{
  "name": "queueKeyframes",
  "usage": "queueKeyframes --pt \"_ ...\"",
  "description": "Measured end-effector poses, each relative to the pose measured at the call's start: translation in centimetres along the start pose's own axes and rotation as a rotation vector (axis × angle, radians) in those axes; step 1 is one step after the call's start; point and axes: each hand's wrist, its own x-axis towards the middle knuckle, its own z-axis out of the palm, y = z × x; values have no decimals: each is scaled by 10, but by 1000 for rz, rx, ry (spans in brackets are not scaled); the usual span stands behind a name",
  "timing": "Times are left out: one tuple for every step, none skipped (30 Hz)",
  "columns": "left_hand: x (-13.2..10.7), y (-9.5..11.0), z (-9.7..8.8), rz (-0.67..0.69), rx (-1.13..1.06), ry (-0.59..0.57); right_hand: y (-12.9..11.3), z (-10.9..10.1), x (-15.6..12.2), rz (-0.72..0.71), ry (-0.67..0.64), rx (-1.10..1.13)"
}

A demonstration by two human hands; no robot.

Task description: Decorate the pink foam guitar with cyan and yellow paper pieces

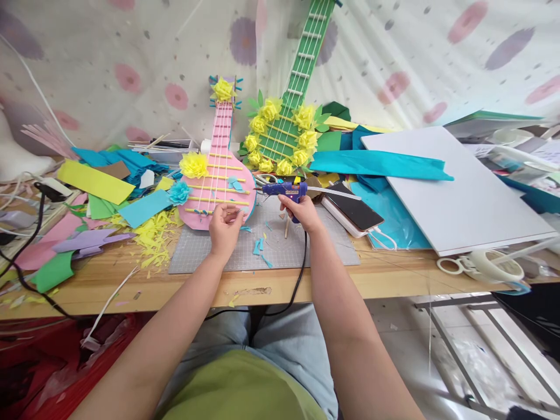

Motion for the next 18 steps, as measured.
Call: queueKeyframes --pt "0 1 0 7 4 10 1 -1 1 21 68 -36" --pt "0 1 0 14 9 22 2 -2 3 47 137 -88" --pt "0 2 0 21 14 31 2 -3 4 73 199 -150" --pt "0 3 0 29 17 36 3 -3 5 91 248 -215" --pt "0 4 0 35 19 39 3 -3 6 100 278 -279" --pt "0 5 0 41 20 40 4 -2 6 99 291 -336" --pt "0 5 0 46 24 38 6 -1 7 91 287 -383" --pt "0 5 -1 52 32 36 7 0 8 83 270 -423" --pt "0 5 -1 59 46 36 9 2 8 81 250 -462" --pt "0 4 -1 68 65 38 10 5 8 85 234 -500" --pt "0 3 -2 79 87 41 12 7 8 90 221 -535" --pt "0 2 -2 90 107 44 13 8 8 89 210 -563" --pt "0 1 -2 99 121 47 13 9 8 81 198 -585" --pt "0 1 -2 104 127 48 14 9 8 65 190 -602" --pt "0 0 -2 104 123 44 13 8 7 45 188 -615" --pt "0 0 -3 98 111 36 12 6 7 21 191 -630" --pt "0 1 -3 86 93 20 10 4 6 1 200 -651" --pt "1 2 -4 74 76 0 6 1 4 -13 209 -684"
